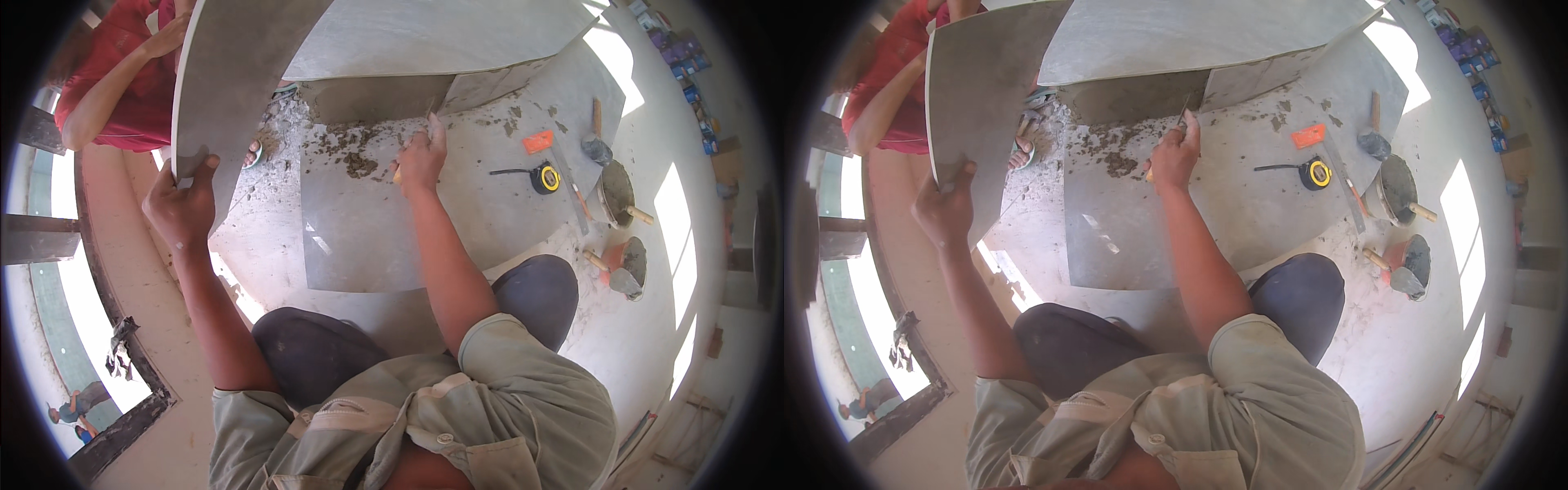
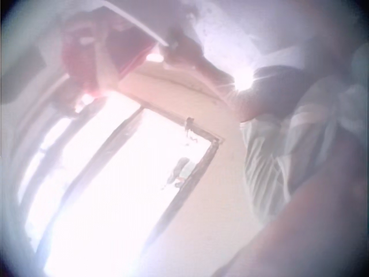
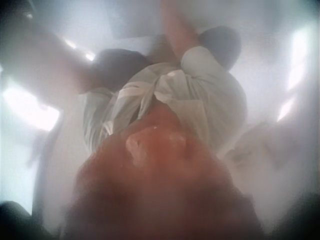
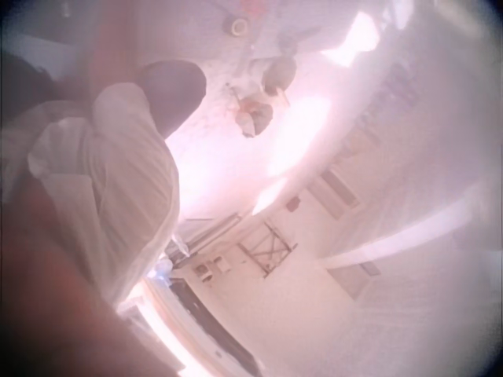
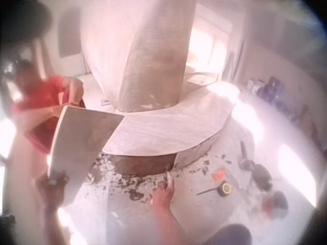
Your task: The person cuts a tile with an angle grinder and then fits it onto a curved masonry structure using mortar and a trowel.
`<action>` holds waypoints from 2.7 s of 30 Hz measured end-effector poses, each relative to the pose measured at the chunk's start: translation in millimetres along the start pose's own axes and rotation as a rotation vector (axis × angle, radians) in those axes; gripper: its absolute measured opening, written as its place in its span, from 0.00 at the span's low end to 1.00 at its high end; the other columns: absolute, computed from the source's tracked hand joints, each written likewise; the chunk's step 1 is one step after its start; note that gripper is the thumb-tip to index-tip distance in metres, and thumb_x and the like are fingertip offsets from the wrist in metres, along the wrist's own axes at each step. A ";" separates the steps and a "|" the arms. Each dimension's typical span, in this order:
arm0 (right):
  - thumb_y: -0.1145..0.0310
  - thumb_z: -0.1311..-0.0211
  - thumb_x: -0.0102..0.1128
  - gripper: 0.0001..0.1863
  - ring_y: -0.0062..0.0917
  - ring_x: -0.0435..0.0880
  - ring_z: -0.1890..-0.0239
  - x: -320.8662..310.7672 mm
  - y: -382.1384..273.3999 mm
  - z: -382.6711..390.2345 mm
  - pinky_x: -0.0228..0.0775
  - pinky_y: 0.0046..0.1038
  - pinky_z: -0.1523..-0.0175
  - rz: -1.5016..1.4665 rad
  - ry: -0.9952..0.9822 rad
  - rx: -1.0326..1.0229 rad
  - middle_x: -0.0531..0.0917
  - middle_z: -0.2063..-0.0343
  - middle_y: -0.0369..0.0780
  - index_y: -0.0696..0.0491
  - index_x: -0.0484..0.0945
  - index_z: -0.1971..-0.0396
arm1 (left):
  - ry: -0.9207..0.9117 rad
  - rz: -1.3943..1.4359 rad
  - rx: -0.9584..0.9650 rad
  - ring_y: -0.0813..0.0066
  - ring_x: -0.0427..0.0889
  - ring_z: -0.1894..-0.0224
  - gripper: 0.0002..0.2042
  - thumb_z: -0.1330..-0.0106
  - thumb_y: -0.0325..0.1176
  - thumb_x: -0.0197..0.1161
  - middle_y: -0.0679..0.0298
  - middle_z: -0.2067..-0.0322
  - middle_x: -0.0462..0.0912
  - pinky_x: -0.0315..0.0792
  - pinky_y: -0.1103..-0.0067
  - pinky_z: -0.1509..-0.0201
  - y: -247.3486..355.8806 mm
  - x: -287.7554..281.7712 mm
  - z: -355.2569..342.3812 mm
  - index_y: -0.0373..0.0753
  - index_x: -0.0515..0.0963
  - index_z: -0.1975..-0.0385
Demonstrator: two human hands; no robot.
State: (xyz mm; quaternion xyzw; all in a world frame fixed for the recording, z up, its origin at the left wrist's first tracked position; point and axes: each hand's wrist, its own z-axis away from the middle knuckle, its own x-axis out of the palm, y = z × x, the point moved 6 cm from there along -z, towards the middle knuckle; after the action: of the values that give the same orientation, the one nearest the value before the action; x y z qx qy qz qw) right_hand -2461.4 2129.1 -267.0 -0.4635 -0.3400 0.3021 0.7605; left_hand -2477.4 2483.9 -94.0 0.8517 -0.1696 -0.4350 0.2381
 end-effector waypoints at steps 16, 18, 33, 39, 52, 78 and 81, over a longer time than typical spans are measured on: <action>0.71 0.26 0.41 0.27 0.19 0.70 0.81 -3.1 19.8 -21.8 0.70 0.30 0.81 -0.022 0.040 -0.031 0.71 0.74 0.35 0.48 0.61 0.28 | -0.038 0.066 0.002 0.77 0.88 0.64 0.14 0.44 0.36 0.78 0.65 0.66 0.91 0.77 0.76 0.58 7.5 6.1 2.8 0.44 0.90 0.58; 0.71 0.26 0.40 0.27 0.19 0.70 0.81 16.8 33.0 -10.3 0.71 0.30 0.80 0.066 -0.064 0.008 0.70 0.74 0.35 0.48 0.60 0.28 | -0.042 0.053 -0.006 0.76 0.88 0.64 0.14 0.44 0.36 0.78 0.65 0.66 0.91 0.77 0.76 0.58 8.9 7.1 1.4 0.43 0.90 0.58; 0.72 0.25 0.38 0.27 0.20 0.69 0.80 48.6 14.3 38.9 0.73 0.31 0.77 0.062 -0.150 0.038 0.69 0.73 0.35 0.49 0.57 0.28 | 0.030 0.103 0.078 0.77 0.83 0.78 0.13 0.45 0.36 0.78 0.61 0.79 0.86 0.75 0.77 0.68 5.0 3.2 1.0 0.36 0.88 0.64; 0.73 0.24 0.37 0.25 0.19 0.68 0.82 23.9 -43.7 3.8 0.72 0.31 0.78 -0.097 0.043 -0.065 0.70 0.72 0.36 0.49 0.58 0.29 | -0.070 0.036 -0.014 0.74 0.88 0.68 0.14 0.43 0.37 0.77 0.63 0.69 0.91 0.77 0.75 0.61 3.1 2.7 2.6 0.42 0.90 0.58; 0.72 0.24 0.39 0.25 0.20 0.71 0.79 30.5 -61.9 10.0 0.73 0.33 0.76 -0.048 0.025 -0.071 0.72 0.71 0.36 0.50 0.57 0.29 | -0.018 0.077 0.060 0.78 0.85 0.73 0.14 0.44 0.36 0.78 0.61 0.74 0.89 0.76 0.77 0.65 5.9 -0.4 2.6 0.38 0.89 0.61; 0.72 0.25 0.38 0.24 0.20 0.71 0.79 9.1 -64.4 4.7 0.72 0.31 0.78 -0.039 0.039 -0.080 0.72 0.73 0.36 0.51 0.62 0.32 | -0.040 0.104 0.040 0.79 0.83 0.76 0.16 0.46 0.35 0.79 0.59 0.75 0.88 0.76 0.78 0.67 11.9 5.3 4.7 0.37 0.88 0.59; 0.72 0.24 0.38 0.26 0.20 0.70 0.80 8.1 -67.9 -1.4 0.73 0.32 0.79 -0.038 0.027 -0.077 0.71 0.73 0.37 0.53 0.58 0.29 | -0.051 0.109 0.033 0.80 0.83 0.76 0.16 0.46 0.34 0.79 0.60 0.75 0.88 0.76 0.78 0.67 9.0 8.0 4.2 0.37 0.88 0.58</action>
State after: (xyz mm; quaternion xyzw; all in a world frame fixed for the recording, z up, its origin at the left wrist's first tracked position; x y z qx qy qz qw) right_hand -2445.7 2108.4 -203.7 -0.4900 -0.3498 0.2680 0.7521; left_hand -2477.1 2471.4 -96.4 0.8337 -0.2290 -0.4399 0.2430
